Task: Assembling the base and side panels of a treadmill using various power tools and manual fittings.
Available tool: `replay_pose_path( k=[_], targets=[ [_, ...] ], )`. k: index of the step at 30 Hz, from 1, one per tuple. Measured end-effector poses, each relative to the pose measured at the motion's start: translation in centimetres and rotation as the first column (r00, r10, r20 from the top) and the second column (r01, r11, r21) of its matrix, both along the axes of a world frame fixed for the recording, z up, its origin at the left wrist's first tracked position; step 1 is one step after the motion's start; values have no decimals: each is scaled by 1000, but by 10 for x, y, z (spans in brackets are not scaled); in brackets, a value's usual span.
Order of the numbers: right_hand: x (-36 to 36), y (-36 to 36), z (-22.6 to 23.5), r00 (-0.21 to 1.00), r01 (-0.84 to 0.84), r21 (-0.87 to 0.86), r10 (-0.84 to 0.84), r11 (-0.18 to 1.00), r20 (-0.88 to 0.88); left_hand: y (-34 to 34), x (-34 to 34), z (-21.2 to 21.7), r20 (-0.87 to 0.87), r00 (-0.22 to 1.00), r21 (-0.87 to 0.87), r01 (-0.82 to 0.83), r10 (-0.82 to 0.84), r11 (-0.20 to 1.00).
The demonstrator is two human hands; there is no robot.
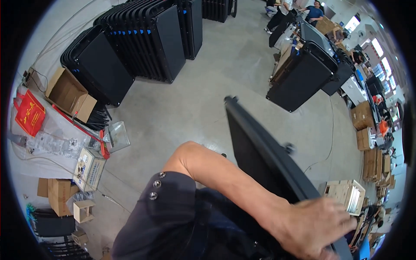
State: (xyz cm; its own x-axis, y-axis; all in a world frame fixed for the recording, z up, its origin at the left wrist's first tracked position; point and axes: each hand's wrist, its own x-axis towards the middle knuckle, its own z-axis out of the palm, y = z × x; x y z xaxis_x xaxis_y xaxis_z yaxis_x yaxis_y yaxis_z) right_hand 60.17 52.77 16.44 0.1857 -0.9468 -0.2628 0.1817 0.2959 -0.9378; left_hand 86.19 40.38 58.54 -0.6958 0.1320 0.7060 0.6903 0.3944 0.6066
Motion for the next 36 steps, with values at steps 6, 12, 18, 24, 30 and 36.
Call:
replay_pose_path(
  k=[6,12,18,24,30,36],
  targets=[
    [-93,-211,31,987,-30,-103,46,994,157,-258,-116,-164,436,894,793,-327,-104,514],
    [-166,-450,46,953,-69,-208,126,976,277,-415,-59,-271,545,800,797,-587,-249,-140],
    [-131,-679,45,899,-104,-244,196,964,393,-585,-18,-401,463,887,837,-437,-1,-330],
    [-136,-909,84,872,-177,-199,247,964,423,-741,27,-427,492,822,867,-494,287,-72],
    [-98,-1051,42,749,-280,-76,268,957,606,-804,134,-498,835,326,512,-753,443,-412],
    [-102,-1195,-6,624,-342,13,217,940,751,-871,117,-462,739,379,656,-220,556,-722]
  ],
)
